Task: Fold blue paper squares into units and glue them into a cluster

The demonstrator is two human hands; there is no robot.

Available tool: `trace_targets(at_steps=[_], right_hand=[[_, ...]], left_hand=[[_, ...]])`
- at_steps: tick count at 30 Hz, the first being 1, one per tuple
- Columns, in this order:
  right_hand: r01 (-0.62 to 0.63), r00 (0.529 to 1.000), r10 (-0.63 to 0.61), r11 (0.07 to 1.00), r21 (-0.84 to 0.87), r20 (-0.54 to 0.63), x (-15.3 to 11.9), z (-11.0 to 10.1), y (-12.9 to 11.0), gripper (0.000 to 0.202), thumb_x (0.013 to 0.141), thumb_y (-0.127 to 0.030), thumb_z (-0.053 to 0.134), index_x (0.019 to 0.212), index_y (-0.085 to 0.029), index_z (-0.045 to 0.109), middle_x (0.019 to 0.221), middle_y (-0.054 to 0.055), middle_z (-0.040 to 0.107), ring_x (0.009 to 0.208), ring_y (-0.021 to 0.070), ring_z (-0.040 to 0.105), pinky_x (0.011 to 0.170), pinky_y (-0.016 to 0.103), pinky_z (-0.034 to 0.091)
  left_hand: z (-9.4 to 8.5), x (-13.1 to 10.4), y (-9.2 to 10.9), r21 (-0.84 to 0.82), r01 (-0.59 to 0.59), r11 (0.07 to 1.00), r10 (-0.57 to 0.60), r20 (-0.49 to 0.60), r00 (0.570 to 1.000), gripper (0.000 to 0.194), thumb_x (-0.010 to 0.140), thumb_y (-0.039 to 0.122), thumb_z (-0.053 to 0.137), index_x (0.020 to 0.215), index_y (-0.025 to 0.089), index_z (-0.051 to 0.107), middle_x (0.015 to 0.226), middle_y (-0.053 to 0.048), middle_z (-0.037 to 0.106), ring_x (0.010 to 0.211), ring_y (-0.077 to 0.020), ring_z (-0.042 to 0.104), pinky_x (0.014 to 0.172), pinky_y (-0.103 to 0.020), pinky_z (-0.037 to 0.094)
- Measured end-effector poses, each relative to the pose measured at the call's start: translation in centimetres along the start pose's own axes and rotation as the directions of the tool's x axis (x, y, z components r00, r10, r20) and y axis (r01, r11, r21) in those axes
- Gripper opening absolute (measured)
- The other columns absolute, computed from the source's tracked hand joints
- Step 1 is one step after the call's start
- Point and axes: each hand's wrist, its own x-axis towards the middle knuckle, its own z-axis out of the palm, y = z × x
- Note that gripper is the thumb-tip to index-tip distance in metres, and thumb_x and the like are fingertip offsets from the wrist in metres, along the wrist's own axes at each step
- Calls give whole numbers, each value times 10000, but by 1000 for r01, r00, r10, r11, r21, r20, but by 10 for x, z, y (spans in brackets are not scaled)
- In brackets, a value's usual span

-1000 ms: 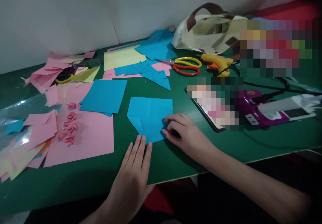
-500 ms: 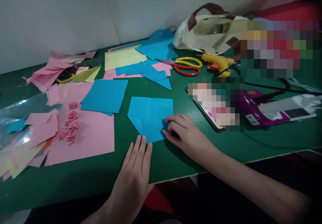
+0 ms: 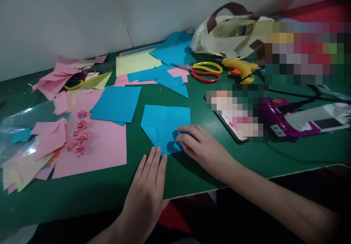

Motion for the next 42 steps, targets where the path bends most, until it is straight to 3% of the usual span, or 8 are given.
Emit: trace_targets(at_steps=[5,11,23,31,38,42], right_hand=[[253,967,-254,966,-55,-4,1,-5,3,240,916,-140,389,964,-164,622,1072,119,604,952,218,530,763,352,453],[303,948,-296,952,-49,118,-1,-11,4,342,884,-156,400,1131,-249,618,1199,109,582,984,246,552,752,405,445],[162,958,-183,981,111,222,-3,-21,10,354,866,-212,481,1188,-301,598,1422,103,379,1204,282,449,899,475,428],[132,965,-164,978,162,203,-11,-20,17,354,871,-229,515,1214,-291,574,1443,70,358,1278,235,395,996,454,402],[70,991,-95,968,241,93,-16,-22,21,272,880,-181,488,1101,-202,645,1309,88,524,1215,204,473,986,389,445],[63,997,-73,964,258,29,-16,-17,25,190,863,-248,551,1010,-184,653,1205,97,593,1148,197,520,953,378,462]], left_hand=[[3,-1,-1,51,-24,998,26,-33,999,543,830,293,507,1256,-30,415,1309,-281,469,1258,-356,401,919,-482,471],[4,-2,-2,61,-28,998,31,-42,999,557,837,327,505,1265,-21,424,1314,-271,470,1266,-350,395,935,-463,460],[3,-2,-1,77,-31,997,33,-29,999,586,848,365,496,1276,-24,403,1316,-280,463,1257,-356,406,942,-464,448],[2,-4,-1,37,-13,999,14,-18,1000,615,821,313,532,1318,-4,355,1355,-263,426,1298,-343,346,985,-459,412],[2,-2,-2,62,-46,997,50,-53,997,577,843,349,513,1256,-43,415,1311,-291,461,1264,-359,391,949,-467,453],[2,-2,-2,63,-57,996,61,-59,996,586,833,352,532,1231,-64,427,1291,-311,469,1244,-379,410,927,-482,468]])
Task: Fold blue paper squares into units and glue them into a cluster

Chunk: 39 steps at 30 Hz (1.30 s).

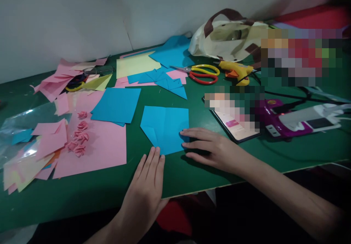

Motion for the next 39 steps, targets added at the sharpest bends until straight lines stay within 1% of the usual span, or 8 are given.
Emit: trace_targets(at_steps=[7,13,18,22,26,31,35,39], right_hand=[[17,993,-3,993,-114,121,13,0,6,248,871,-340,538,1075,-216,603,1127,76,595,1031,202,534,841,372,448],[80,992,-64,985,-152,107,25,-2,5,228,927,-315,434,914,-180,616,980,67,623,914,184,539,782,325,405],[-72,993,83,989,-128,80,31,6,3,287,900,-427,458,842,-172,577,888,61,577,842,183,487,733,313,361],[-210,973,226,948,-239,41,37,13,-4,336,863,-497,482,783,-176,544,852,61,551,825,209,456,704,325,326],[-271,960,281,907,-323,-15,40,18,-11,356,808,-538,522,825,-183,508,891,64,554,838,226,454,714,342,310],[-320,947,311,889,-327,-80,38,24,-14,561,677,-704,552,903,-192,509,936,70,549,853,252,455,730,370,321],[-416,909,388,862,-288,-153,37,28,-7,422,768,-570,571,940,-189,515,950,73,549,851,246,471,698,349,350],[-436,899,396,852,-291,-187,40,28,3,232,873,-371,514,985,-169,539,943,91,548,843,240,501,695,343,390]], left_hand=[[0,-2,1,-60,19,998,-19,1,1000,477,818,274,553,1173,-31,464,1295,-312,465,1266,-375,381,924,-504,465],[1,-3,1,-117,55,992,-56,-9,998,420,796,267,600,1122,24,496,1312,-282,466,1288,-353,361,967,-503,426],[1,-4,0,-97,65,993,-60,55,997,581,824,243,533,1350,79,348,1356,-185,464,1301,-317,355,996,-501,388],[2,-6,0,-117,73,990,-63,83,995,639,810,239,554,1374,67,307,1371,-180,446,1326,-312,310,1027,-497,352],[2,-6,-2,-202,121,972,-102,100,990,711,759,262,639,1372,100,317,1359,-178,453,1323,-325,312,1037,-529,328],[-9,-2,-11,-336,193,922,-138,181,974,822,652,398,742,1353,189,366,1484,-150,247,1363,-376,169,1048,-618,229],[-13,-1,-18,-384,183,905,-105,215,971,791,706,497,678,1367,211,351,1482,-146,256,1363,-375,172,1040,-648,189],[-12,1,-21,-333,183,925,-113,219,969,718,743,538,623,1352,244,383,1448,-133,332,1360,-378,177,1027,-678,153]])
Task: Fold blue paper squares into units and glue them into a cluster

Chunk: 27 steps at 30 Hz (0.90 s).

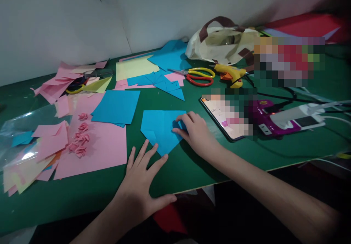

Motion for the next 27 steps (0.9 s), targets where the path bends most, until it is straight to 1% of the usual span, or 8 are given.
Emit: trace_targets(at_steps=[3,8,12,14,16,21,24,27], right_hand=[[-13,1000,11,999,-45,-29,2,0,3,298,906,-328,451,1095,-115,537,951,131,536,876,257,509,718,355,419],[-49,995,29,975,-215,-96,0,-3,-1,565,890,-479,413,1239,-41,488,1056,200,526,965,320,474,780,426,422],[15,998,-27,972,-233,-49,-4,-6,-5,536,896,-481,396,1211,-69,529,1073,178,553,953,305,479,778,422,425],[47,998,-56,980,-192,-41,-7,-7,-6,495,899,-469,401,1176,-89,554,1077,163,560,949,292,482,791,416,425],[76,996,-80,991,-112,-30,-9,-8,-6,456,902,-465,402,1138,-112,570,1082,148,564,957,278,486,807,410,428],[95,995,-95,995,27,-9,-14,-10,-5,523,868,-535,432,1213,-149,510,1211,138,529,1099,279,453,898,441,412],[100,995,-100,994,-32,-14,-17,-11,-5,628,846,-577,435,1298,-141,448,1351,158,437,1218,324,368,942,504,378],[106,994,-107,994,-40,-24,-18,-11,-6,569,855,-532,455,1264,-138,485,1383,156,409,1257,333,333,955,521,371]], left_hand=[[-1,1,1,37,-8,999,7,34,999,720,754,611,563,1350,248,388,1423,-129,376,1351,-377,204,1016,-697,139],[-3,-2,10,74,-116,990,108,105,989,680,819,615,461,1378,245,346,1370,-103,458,1301,-362,306,1003,-721,117],[-1,-1,17,44,-226,973,217,154,964,576,870,546,429,1365,257,370,1262,-70,558,1118,-296,502,1018,-682,191],[0,0,19,19,-252,968,245,173,954,536,888,508,419,1355,246,386,1215,-73,582,1083,-267,530,1029,-629,251],[-1,3,20,-5,-268,963,265,180,947,504,891,468,443,1332,227,415,1259,-90,549,1173,-275,478,1033,-584,291],[0,8,20,12,-345,939,332,238,913,477,845,377,551,1277,199,458,1494,-111,255,1367,-322,197,1039,-615,247],[1,10,20,25,-343,939,325,256,910,435,879,377,499,1276,205,456,1497,-110,240,1379,-288,171,1062,-595,212],[1,12,20,5,-320,948,306,272,912,406,901,388,457,1274,228,458,1498,-70,244,1385,-255,157,1092,-559,173]])
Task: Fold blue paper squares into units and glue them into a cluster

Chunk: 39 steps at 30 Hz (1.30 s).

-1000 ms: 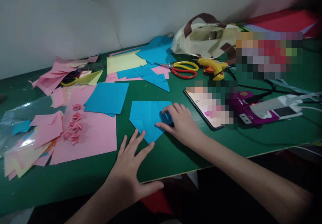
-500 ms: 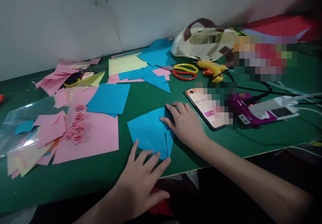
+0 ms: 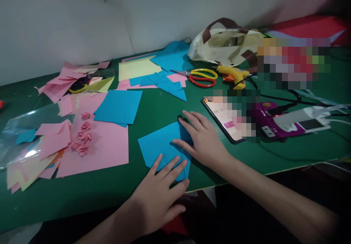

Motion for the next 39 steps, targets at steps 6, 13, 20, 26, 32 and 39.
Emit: trace_targets(at_steps=[6,13,20,26,32,39], right_hand=[[-46,998,52,970,241,-18,0,-1,-3,316,832,-362,555,1104,-202,542,1189,118,552,1115,286,472,907,494,422],[-305,934,355,742,597,36,-1,-4,-3,494,763,-257,631,1208,-201,424,856,32,584,712,162,586,608,292,503],[-21,985,98,887,461,-144,-5,-3,3,122,846,-185,535,933,-200,619,960,73,599,844,162,606,714,303,531],[397,918,-381,880,261,-114,-9,-2,12,239,914,-190,428,1034,-182,635,1136,105,621,1062,204,572,872,392,510],[471,879,-474,852,229,-44,-6,-5,14,262,929,-200,412,1036,-182,650,1137,78,646,1096,186,569,902,369,521],[514,854,-518,827,225,-48,-2,-9,11,242,919,-186,438,1023,-153,653,1078,81,670,1081,183,579,908,343,526]], left_hand=[[0,3,-6,-66,13,998,-14,-11,1000,640,892,519,409,1411,176,255,1460,-38,334,1374,-208,209,1132,-483,83],[-1,4,-9,-51,-14,999,11,-47,999,606,905,548,335,1386,178,320,1437,-34,382,1349,-203,278,1131,-450,115],[0,9,-9,18,-9,1000,11,-75,997,624,866,563,406,1351,171,389,1448,-96,351,1342,-250,292,1098,-469,227],[7,7,-11,-31,25,999,-29,-154,988,558,874,549,404,1345,249,402,1415,-78,415,1344,-267,284,1078,-542,235],[-1,6,-8,-204,134,970,-179,-216,960,308,898,261,478,1193,242,565,1310,-111,484,1254,-261,415,1027,-495,359],[2,8,-8,-369,336,867,-449,-284,847,225,748,251,650,941,203,545,1358,-130,400,1282,-298,361,989,-473,399]])
